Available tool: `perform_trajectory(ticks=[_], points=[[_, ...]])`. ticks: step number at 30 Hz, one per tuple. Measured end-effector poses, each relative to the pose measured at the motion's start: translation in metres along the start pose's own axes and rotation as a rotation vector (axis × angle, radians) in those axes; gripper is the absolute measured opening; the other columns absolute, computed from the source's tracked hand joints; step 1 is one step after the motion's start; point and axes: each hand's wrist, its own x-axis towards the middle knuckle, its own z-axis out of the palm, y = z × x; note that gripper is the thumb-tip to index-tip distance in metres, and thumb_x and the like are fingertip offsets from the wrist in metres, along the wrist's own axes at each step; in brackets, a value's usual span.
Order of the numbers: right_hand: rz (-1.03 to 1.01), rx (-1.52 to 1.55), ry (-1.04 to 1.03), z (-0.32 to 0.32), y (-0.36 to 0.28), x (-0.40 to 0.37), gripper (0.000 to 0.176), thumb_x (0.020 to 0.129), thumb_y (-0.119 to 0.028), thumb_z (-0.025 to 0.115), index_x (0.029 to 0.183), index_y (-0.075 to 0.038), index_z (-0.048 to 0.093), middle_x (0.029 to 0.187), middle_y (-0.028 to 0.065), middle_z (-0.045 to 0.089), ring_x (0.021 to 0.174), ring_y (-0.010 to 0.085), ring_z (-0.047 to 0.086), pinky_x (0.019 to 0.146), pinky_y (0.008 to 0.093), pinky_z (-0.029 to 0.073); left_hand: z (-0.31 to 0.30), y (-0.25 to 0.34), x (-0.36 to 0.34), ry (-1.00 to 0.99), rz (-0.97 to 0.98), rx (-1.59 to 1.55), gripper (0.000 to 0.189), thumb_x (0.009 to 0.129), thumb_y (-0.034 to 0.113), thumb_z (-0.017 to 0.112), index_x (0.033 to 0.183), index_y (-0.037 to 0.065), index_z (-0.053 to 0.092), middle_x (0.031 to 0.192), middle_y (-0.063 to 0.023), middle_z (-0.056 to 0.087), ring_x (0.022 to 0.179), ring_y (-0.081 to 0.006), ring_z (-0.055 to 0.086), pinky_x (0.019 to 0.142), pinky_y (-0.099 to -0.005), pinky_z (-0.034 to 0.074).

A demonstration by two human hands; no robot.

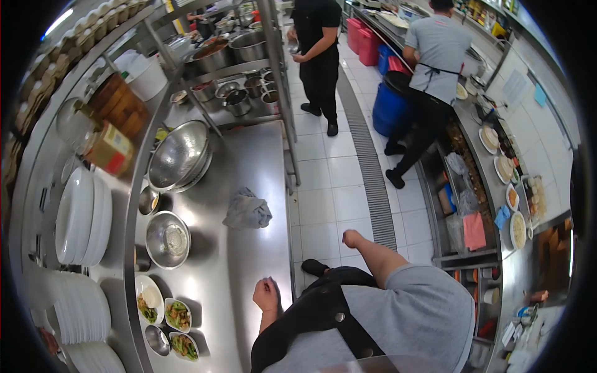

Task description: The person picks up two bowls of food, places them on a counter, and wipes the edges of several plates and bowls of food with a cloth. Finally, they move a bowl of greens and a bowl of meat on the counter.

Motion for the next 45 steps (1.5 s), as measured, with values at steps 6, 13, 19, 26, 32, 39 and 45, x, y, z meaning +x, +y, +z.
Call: perform_trajectory(ticks=[6, 13, 19, 26, 32, 39, 45], points=[[0.159, 0.846, 0.881, -0.164, 0.105, -0.003, 0.023, 0.074, -0.006, 0.059, 0.094, -0.006, 0.07, 0.087, 0.0173, 0.069, 0.085, 0.0346, 0.066, 0.078, 0.0419, 0.052, -0.002, -0.008, -0.005, -0.055, 0.139, -0.031, 0.028, 0.088, 0.017, 0.063, 0.067, 0.005, 0.05, 0.065, -0.009, 0.046, 0.056, -0.0282, 0.048, 0.053, -0.0407, 0.04], [0.389, 0.772, 1.355, -0.485, 0.123, -0.157, 0.077, 0.067, -0.004, 0.062, 0.14, 0.0, 0.039, 0.091, 0.0134, 0.062, 0.071, 0.0205, 0.059, 0.065, 0.0313, 0.047, -0.007, 0.0, -0.005, -0.098, 0.18, -0.015, 0.03, 0.089, 0.017, 0.062, 0.066, 0.005, 0.048, 0.067, -0.0087, 0.047, 0.056, -0.0289, 0.048, 0.052, -0.04, 0.039], [0.273, 0.895, 1.245, -0.524, 0.07, -0.192, 0.083, 0.071, 0.0, 0.06, 0.148, -0.01, 0.033, 0.064, 0.002, 0.054, 0.051, 0.0107, 0.046, 0.048, 0.028, 0.04, -0.005, -0.002, -0.008, -0.085, 0.162, 0.022, 0.028, 0.088, 0.018, 0.062, 0.067, 0.005, 0.048, 0.067, -0.0085, 0.048, 0.056, -0.0288, 0.049, 0.052, -0.0399, 0.039], [0.508, 0.41, 0.496, -0.24, 0.212, -0.048, 0.058, 0.073, -0.009, 0.066, 0.129, -0.001, 0.052, 0.11, 0.0203, 0.06, 0.098, 0.0297, 0.057, 0.072, 0.0403, 0.047, -0.013, 0.007, -0.001, -0.134, 0.106, -0.032, 0.022, 0.086, 0.018, 0.065, 0.071, 0.004, 0.055, 0.068, -0.0094, 0.052, 0.058, -0.0277, 0.053, 0.054, -0.0389, 0.043], [0.422, -0.028, -0.397, -0.043, 0.049, -0.17, 0.033, 0.076, -0.02, 0.07, 0.107, -0.009, 0.07, 0.116, 0.0145, 0.065, 0.11, 0.0306, 0.061, 0.091, 0.0456, 0.048, -0.013, 0.004, 0.003, -0.165, 0.04, -0.036, 0.022, 0.085, 0.019, 0.066, 0.072, 0.004, 0.057, 0.068, -0.0098, 0.053, 0.059, -0.0274, 0.053, 0.056, -0.039, 0.043], [0.185, -0.315, -0.591, 0.068, 0.067, -0.059, 0.03, 0.08, -0.005, 0.057, 0.107, -0.007, 0.07, 0.12, 0.0177, 0.063, 0.112, 0.0341, 0.06, 0.094, 0.0446, 0.047, 0.0, 0.005, -0.008, -0.034, 0.056, 0.012, 0.024, 0.086, 0.019, 0.064, 0.07, 0.006, 0.052, 0.067, -0.0074, 0.051, 0.057, -0.0271, 0.052, 0.054, -0.0395, 0.042], [0.13, -0.252, -0.538, -0.07, -0.029, -0.019, 0.021, 0.074, -0.005, 0.057, 0.087, -0.002, 0.073, 0.105, 0.0217, 0.067, 0.095, 0.0345, 0.065, 0.083, 0.0443, 0.052, -0.001, 0.005, -0.007, -0.021, 0.089, 0.013, 0.024, 0.086, 0.018, 0.064, 0.069, 0.007, 0.051, 0.066, -0.0071, 0.05, 0.056, -0.0268, 0.051, 0.053, -0.0393, 0.041]])
